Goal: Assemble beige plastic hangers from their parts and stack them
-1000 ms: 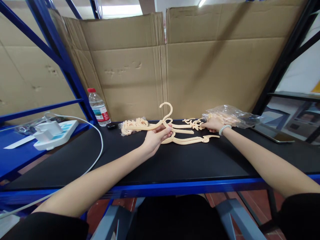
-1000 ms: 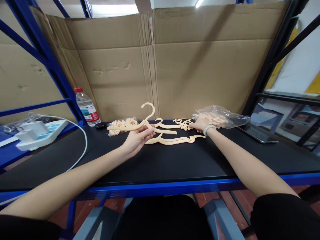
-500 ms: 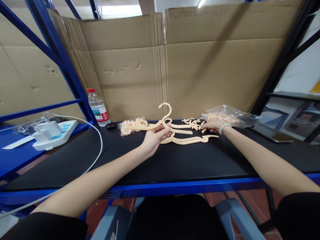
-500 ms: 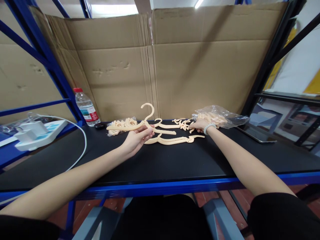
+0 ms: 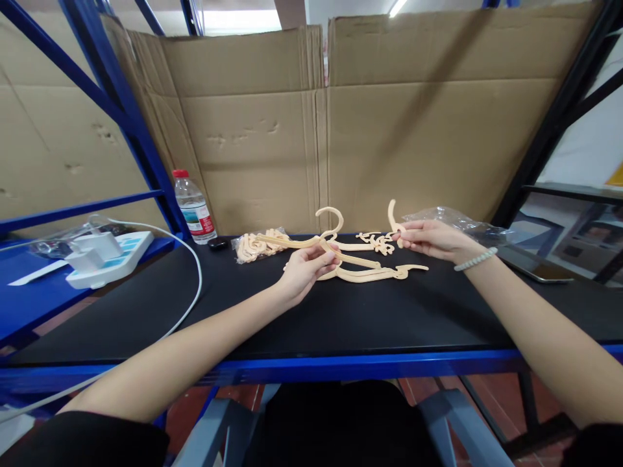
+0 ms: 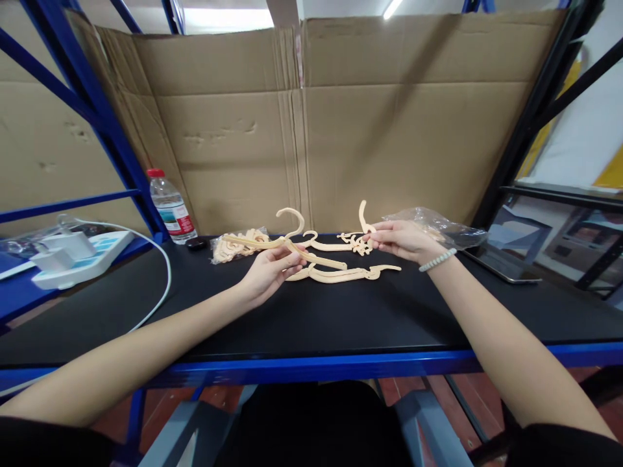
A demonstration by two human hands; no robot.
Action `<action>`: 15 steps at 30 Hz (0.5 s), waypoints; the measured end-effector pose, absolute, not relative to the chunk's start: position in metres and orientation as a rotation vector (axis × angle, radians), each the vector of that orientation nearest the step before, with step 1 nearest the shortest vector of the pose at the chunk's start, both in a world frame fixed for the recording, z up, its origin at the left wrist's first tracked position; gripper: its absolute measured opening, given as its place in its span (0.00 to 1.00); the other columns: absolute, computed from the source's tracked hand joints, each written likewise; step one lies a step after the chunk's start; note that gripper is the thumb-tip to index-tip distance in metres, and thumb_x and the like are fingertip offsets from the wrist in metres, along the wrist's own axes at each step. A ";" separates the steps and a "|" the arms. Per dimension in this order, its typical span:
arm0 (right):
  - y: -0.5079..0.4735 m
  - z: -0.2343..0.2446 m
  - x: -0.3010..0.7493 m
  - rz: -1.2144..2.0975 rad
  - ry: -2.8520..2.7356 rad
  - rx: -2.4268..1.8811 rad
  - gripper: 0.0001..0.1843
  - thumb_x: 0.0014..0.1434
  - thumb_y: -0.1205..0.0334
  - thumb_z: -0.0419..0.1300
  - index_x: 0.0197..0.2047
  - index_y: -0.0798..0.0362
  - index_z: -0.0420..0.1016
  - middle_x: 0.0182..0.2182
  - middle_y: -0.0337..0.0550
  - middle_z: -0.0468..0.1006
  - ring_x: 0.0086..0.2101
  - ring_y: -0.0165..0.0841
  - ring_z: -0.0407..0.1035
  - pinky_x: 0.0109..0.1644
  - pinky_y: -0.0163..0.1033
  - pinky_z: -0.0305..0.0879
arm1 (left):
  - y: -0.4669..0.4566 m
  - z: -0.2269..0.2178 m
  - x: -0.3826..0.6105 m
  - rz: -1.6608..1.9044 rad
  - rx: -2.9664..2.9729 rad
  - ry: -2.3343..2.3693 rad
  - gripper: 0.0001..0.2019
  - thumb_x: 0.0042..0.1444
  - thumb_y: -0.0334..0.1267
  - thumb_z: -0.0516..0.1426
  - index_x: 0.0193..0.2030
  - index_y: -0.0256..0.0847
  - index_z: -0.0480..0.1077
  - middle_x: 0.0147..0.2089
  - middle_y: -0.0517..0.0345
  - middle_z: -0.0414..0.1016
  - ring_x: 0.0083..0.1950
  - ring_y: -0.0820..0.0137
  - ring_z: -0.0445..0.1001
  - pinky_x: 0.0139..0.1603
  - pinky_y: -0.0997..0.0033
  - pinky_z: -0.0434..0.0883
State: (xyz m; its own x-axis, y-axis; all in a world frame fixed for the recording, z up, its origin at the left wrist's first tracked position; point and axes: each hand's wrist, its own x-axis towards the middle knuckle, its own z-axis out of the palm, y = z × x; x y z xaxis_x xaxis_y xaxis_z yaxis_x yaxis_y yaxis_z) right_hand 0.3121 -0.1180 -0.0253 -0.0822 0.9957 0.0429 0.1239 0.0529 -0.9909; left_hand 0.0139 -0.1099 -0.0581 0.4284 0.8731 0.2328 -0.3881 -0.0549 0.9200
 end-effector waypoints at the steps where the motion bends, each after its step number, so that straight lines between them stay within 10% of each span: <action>1: -0.126 -0.024 0.306 1.191 -1.367 -1.135 0.07 0.48 0.69 0.65 0.35 0.55 0.77 0.35 0.43 0.77 0.30 0.24 0.70 0.36 0.25 0.71 | -0.110 -0.059 0.014 1.108 1.221 0.508 0.12 0.42 0.34 0.67 0.36 0.35 0.77 0.40 0.54 0.76 0.37 0.75 0.74 0.43 0.74 0.71; 15: -0.149 -0.047 0.251 1.269 -1.369 -0.816 0.13 0.53 0.60 0.66 0.34 0.53 0.65 0.28 0.37 0.72 0.25 0.24 0.67 0.26 0.30 0.64 | -0.112 -0.060 0.016 1.248 1.256 0.562 0.13 0.39 0.33 0.68 0.35 0.34 0.77 0.36 0.55 0.77 0.34 0.75 0.73 0.41 0.73 0.70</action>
